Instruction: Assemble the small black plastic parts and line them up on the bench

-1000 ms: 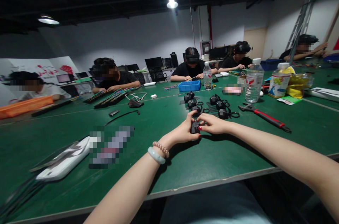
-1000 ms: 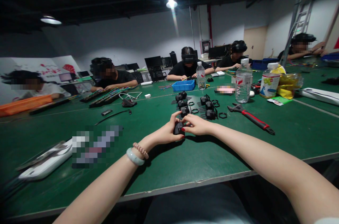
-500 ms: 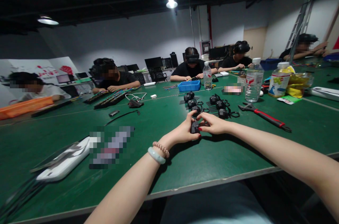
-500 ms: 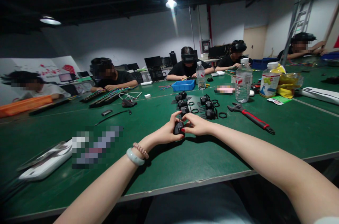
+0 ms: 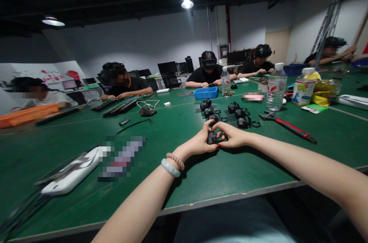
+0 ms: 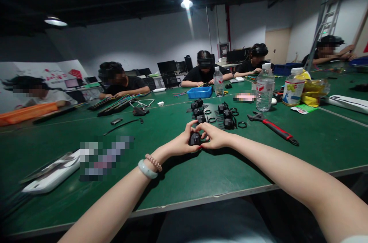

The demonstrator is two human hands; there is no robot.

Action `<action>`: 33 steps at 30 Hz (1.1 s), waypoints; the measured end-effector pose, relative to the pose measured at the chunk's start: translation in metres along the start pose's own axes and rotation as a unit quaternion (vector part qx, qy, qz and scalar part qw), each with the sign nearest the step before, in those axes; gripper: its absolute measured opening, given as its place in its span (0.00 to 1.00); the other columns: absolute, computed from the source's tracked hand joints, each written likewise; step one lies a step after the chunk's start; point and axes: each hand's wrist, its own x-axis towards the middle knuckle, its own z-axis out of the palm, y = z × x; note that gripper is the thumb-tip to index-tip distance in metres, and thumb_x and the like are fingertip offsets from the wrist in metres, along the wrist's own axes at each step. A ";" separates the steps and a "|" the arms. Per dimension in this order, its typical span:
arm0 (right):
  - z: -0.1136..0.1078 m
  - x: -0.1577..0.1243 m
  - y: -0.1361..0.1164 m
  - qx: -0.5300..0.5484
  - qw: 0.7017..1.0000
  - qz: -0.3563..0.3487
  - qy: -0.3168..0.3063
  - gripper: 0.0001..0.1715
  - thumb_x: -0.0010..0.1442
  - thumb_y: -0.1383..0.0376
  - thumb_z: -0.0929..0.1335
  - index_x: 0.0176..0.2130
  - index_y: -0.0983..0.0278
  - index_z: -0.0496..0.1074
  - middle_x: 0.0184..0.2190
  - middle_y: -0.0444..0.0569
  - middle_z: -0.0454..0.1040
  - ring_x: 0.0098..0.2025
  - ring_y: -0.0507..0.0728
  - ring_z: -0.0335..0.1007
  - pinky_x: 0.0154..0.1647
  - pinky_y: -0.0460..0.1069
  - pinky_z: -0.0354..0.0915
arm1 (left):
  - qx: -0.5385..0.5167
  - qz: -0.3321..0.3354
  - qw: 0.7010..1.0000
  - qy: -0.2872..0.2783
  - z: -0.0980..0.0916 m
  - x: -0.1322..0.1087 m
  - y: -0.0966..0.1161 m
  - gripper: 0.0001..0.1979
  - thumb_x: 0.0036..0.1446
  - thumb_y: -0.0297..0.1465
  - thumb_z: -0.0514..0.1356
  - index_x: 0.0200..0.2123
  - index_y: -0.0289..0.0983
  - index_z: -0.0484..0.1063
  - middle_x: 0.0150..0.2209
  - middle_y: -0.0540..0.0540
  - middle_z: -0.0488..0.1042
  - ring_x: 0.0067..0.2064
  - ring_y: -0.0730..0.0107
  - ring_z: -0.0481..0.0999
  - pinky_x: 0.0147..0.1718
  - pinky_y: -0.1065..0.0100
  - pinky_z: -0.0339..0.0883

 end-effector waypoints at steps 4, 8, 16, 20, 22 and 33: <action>0.001 0.000 0.000 -0.009 1.000 0.000 0.006 0.30 0.42 0.69 0.68 0.45 0.63 0.56 0.42 0.49 0.58 0.34 0.50 0.61 0.28 0.44 0.63 | 0.005 -0.001 1.000 0.002 0.000 0.000 0.000 0.42 0.41 0.30 0.59 0.55 0.38 0.35 0.46 0.42 0.60 0.45 0.64 0.64 0.45 0.59 0.58; 0.000 0.000 0.000 -0.015 1.000 0.000 0.009 0.28 0.42 0.69 0.67 0.45 0.63 0.56 0.41 0.49 0.58 0.34 0.49 0.61 0.28 0.44 0.63 | 0.011 0.002 1.000 -0.004 0.000 0.001 -0.001 0.42 0.41 0.30 0.59 0.55 0.38 0.34 0.46 0.42 0.60 0.45 0.64 0.64 0.45 0.60 0.58; 0.000 0.001 0.003 -0.019 1.000 0.000 0.012 0.27 0.43 0.69 0.67 0.43 0.63 0.56 0.40 0.48 0.59 0.33 0.49 0.61 0.29 0.45 0.64 | 0.012 0.000 1.000 -0.003 0.001 0.001 -0.002 0.43 0.42 0.30 0.59 0.55 0.39 0.33 0.43 0.44 0.61 0.42 0.66 0.66 0.43 0.61 0.59; 0.000 0.001 0.002 -0.026 1.000 0.002 0.007 0.26 0.43 0.68 0.67 0.43 0.63 0.57 0.39 0.48 0.59 0.33 0.49 0.62 0.29 0.45 0.64 | 0.011 0.000 1.000 -0.006 0.000 0.001 -0.002 0.43 0.41 0.31 0.59 0.55 0.39 0.33 0.43 0.44 0.60 0.42 0.66 0.65 0.43 0.62 0.59; -0.001 0.001 0.002 -0.032 0.999 0.000 0.006 0.26 0.43 0.68 0.67 0.43 0.64 0.57 0.39 0.48 0.59 0.33 0.49 0.62 0.29 0.46 0.64 | 0.012 0.002 1.000 -0.003 0.000 0.001 -0.002 0.43 0.41 0.31 0.59 0.55 0.39 0.34 0.43 0.44 0.60 0.43 0.66 0.65 0.43 0.62 0.59; -0.003 0.002 0.000 -0.034 0.999 0.010 -0.004 0.26 0.45 0.65 0.67 0.44 0.64 0.57 0.40 0.49 0.61 0.34 0.50 0.64 0.30 0.46 0.64 | 0.010 -0.003 1.000 0.005 0.002 0.001 -0.003 0.43 0.41 0.31 0.59 0.55 0.40 0.34 0.42 0.44 0.60 0.39 0.68 0.66 0.40 0.63 0.61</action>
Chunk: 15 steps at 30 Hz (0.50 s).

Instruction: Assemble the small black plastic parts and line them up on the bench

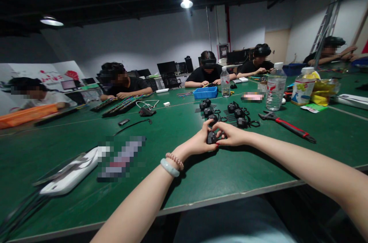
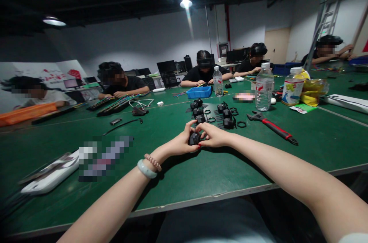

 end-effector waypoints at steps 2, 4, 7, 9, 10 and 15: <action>0.000 0.000 0.000 0.002 1.000 0.000 0.001 0.25 0.45 0.65 0.67 0.44 0.64 0.57 0.40 0.49 0.61 0.34 0.50 0.64 0.29 0.46 0.64 | 0.001 -0.001 1.000 -0.002 0.000 0.000 0.000 0.43 0.41 0.30 0.59 0.55 0.40 0.33 0.42 0.44 0.60 0.39 0.69 0.66 0.39 0.63 0.61; 0.000 0.001 0.000 0.003 1.000 -0.001 -0.001 0.25 0.46 0.65 0.67 0.44 0.64 0.58 0.40 0.49 0.62 0.34 0.50 0.64 0.29 0.46 0.64 | 0.001 -0.002 1.000 -0.003 0.000 0.000 0.000 0.43 0.41 0.30 0.59 0.55 0.40 0.33 0.41 0.45 0.61 0.38 0.70 0.67 0.38 0.63 0.62; 0.000 0.001 0.001 -0.004 1.000 0.000 -0.002 0.24 0.46 0.64 0.67 0.43 0.64 0.58 0.39 0.50 0.62 0.34 0.51 0.64 0.30 0.46 0.64 | 0.001 0.003 1.000 -0.001 0.000 0.000 0.000 0.43 0.41 0.29 0.58 0.55 0.40 0.33 0.41 0.45 0.60 0.38 0.70 0.66 0.38 0.64 0.62; 0.000 0.000 0.002 -0.011 1.000 0.001 -0.001 0.23 0.47 0.63 0.66 0.43 0.64 0.59 0.39 0.50 0.62 0.34 0.51 0.64 0.30 0.46 0.64 | 0.003 0.007 1.000 0.002 0.001 0.000 -0.001 0.43 0.41 0.29 0.59 0.55 0.40 0.33 0.41 0.45 0.60 0.38 0.70 0.66 0.39 0.64 0.61; 0.000 0.000 0.002 -0.014 1.000 0.002 0.000 0.23 0.47 0.62 0.66 0.43 0.64 0.59 0.39 0.50 0.62 0.34 0.51 0.63 0.30 0.46 0.64 | 0.004 0.008 1.000 0.003 0.001 0.001 -0.001 0.43 0.41 0.29 0.59 0.55 0.40 0.33 0.41 0.46 0.60 0.38 0.70 0.66 0.39 0.64 0.61; 0.000 0.001 0.005 -0.037 0.999 0.006 -0.004 0.21 0.48 0.61 0.65 0.43 0.64 0.60 0.38 0.50 0.63 0.34 0.51 0.63 0.31 0.47 0.63 | 0.008 0.007 1.000 0.000 0.001 0.001 -0.001 0.43 0.41 0.29 0.58 0.55 0.40 0.33 0.39 0.46 0.60 0.36 0.72 0.66 0.36 0.66 0.62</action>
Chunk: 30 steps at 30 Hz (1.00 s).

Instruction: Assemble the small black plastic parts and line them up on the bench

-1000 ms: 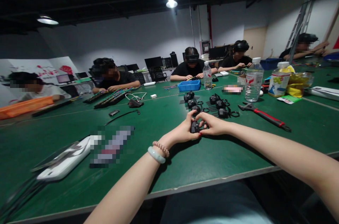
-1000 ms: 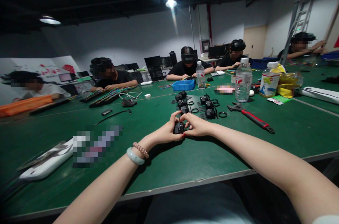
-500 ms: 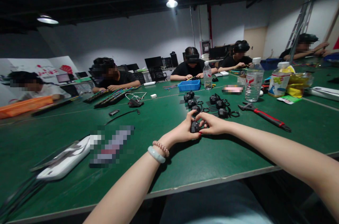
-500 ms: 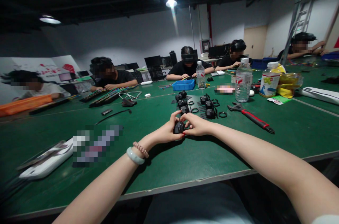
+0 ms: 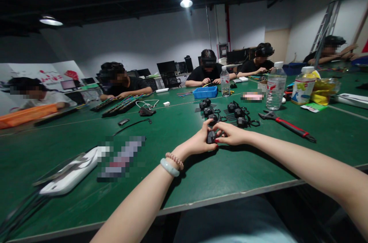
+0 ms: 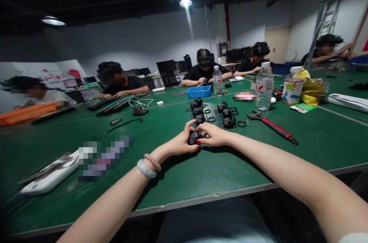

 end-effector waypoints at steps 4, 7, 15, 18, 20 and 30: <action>0.000 0.001 0.002 -0.027 1.000 0.003 -0.002 0.18 0.50 0.61 0.64 0.42 0.64 0.61 0.37 0.49 0.62 0.34 0.51 0.62 0.33 0.47 0.62 | 0.000 -0.002 1.000 -0.004 0.000 0.000 0.002 0.43 0.41 0.29 0.58 0.55 0.40 0.33 0.39 0.47 0.60 0.34 0.73 0.65 0.35 0.67 0.62; 0.000 0.001 0.003 -0.034 0.999 -0.002 -0.003 0.17 0.52 0.61 0.63 0.42 0.64 0.62 0.37 0.50 0.62 0.34 0.51 0.62 0.34 0.47 0.62 | -0.004 -0.004 1.000 -0.008 -0.001 0.000 0.003 0.42 0.41 0.29 0.58 0.55 0.40 0.32 0.39 0.47 0.60 0.34 0.74 0.65 0.35 0.67 0.62; 0.000 0.002 0.004 -0.039 0.999 -0.007 -0.007 0.15 0.53 0.62 0.62 0.41 0.65 0.63 0.37 0.50 0.61 0.35 0.51 0.61 0.36 0.47 0.62 | 0.000 -0.005 1.000 -0.004 -0.001 -0.001 0.003 0.43 0.41 0.29 0.58 0.55 0.41 0.33 0.39 0.47 0.60 0.34 0.73 0.65 0.34 0.67 0.62; 0.000 0.002 0.004 -0.034 0.999 -0.007 -0.006 0.15 0.53 0.62 0.62 0.41 0.65 0.63 0.37 0.50 0.61 0.35 0.51 0.61 0.36 0.48 0.61 | 0.000 -0.007 1.000 -0.005 -0.001 -0.001 0.003 0.42 0.41 0.29 0.58 0.55 0.41 0.33 0.39 0.47 0.60 0.34 0.73 0.65 0.35 0.67 0.62; 0.000 0.002 0.004 -0.030 1.000 -0.004 -0.006 0.15 0.53 0.62 0.62 0.41 0.65 0.64 0.37 0.50 0.61 0.35 0.51 0.61 0.37 0.48 0.61 | 0.000 -0.006 1.000 -0.005 -0.001 -0.001 0.004 0.43 0.41 0.29 0.58 0.55 0.41 0.33 0.39 0.47 0.60 0.34 0.73 0.65 0.35 0.67 0.62; 0.000 0.002 0.004 -0.027 1.000 0.003 -0.006 0.14 0.53 0.62 0.62 0.40 0.65 0.64 0.37 0.50 0.62 0.36 0.52 0.61 0.38 0.49 0.61 | 0.003 -0.012 1.000 -0.004 -0.001 -0.001 0.003 0.43 0.41 0.29 0.58 0.55 0.40 0.32 0.39 0.46 0.60 0.34 0.73 0.65 0.35 0.67 0.62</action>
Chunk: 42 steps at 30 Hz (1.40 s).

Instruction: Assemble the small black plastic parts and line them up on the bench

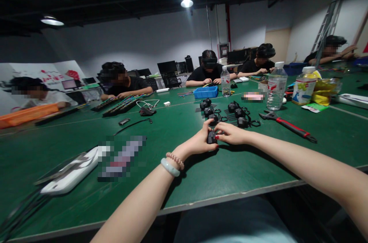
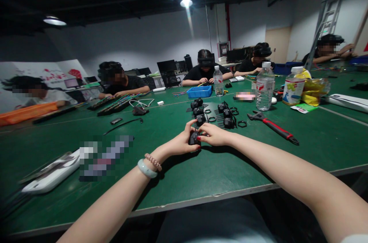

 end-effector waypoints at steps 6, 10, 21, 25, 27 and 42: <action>0.001 0.000 0.000 -0.023 1.000 -0.003 0.002 0.13 0.54 0.62 0.61 0.38 0.67 0.64 0.36 0.50 0.62 0.36 0.52 0.60 0.38 0.49 0.60 | 0.010 0.006 1.000 0.003 0.000 0.001 -0.001 0.43 0.41 0.30 0.59 0.55 0.39 0.33 0.39 0.46 0.59 0.36 0.71 0.65 0.38 0.65 0.61; 0.002 0.001 -0.001 -0.041 0.999 -0.007 0.001 0.11 0.55 0.62 0.60 0.35 0.67 0.65 0.33 0.50 0.63 0.36 0.53 0.59 0.38 0.49 0.59 | 0.007 0.006 1.000 0.007 0.001 0.001 -0.001 0.43 0.41 0.30 0.59 0.55 0.39 0.34 0.40 0.46 0.59 0.36 0.71 0.65 0.37 0.65 0.61; 0.005 0.002 0.000 -0.018 1.000 0.001 0.006 0.13 0.57 0.62 0.57 0.34 0.67 0.65 0.34 0.50 0.64 0.38 0.53 0.58 0.41 0.50 0.58 | 0.001 0.003 1.000 0.013 0.000 0.000 0.000 0.43 0.40 0.30 0.59 0.55 0.40 0.35 0.39 0.47 0.60 0.35 0.72 0.65 0.38 0.64 0.60; 0.005 0.002 -0.001 -0.024 1.000 0.005 0.004 0.14 0.58 0.61 0.56 0.34 0.67 0.65 0.34 0.50 0.63 0.38 0.53 0.59 0.41 0.50 0.58 | 0.004 0.004 1.000 0.011 0.000 0.000 -0.001 0.43 0.40 0.30 0.59 0.55 0.40 0.34 0.39 0.47 0.60 0.36 0.71 0.65 0.39 0.64 0.60; 0.005 0.002 -0.002 -0.025 1.000 0.004 0.004 0.15 0.58 0.61 0.56 0.34 0.67 0.66 0.34 0.50 0.63 0.38 0.53 0.59 0.41 0.50 0.58 | 0.009 0.003 1.000 0.010 0.000 0.000 -0.001 0.43 0.40 0.30 0.59 0.55 0.40 0.34 0.39 0.47 0.59 0.36 0.71 0.65 0.39 0.64 0.60; 0.001 0.000 -0.007 0.040 0.998 0.029 0.040 0.12 0.54 0.62 0.60 0.38 0.66 0.61 0.36 0.49 0.63 0.36 0.52 0.62 0.38 0.49 0.61 | 0.002 0.008 1.000 0.006 0.000 0.000 0.000 0.42 0.40 0.28 0.58 0.55 0.40 0.35 0.38 0.47 0.60 0.34 0.73 0.65 0.36 0.66 0.62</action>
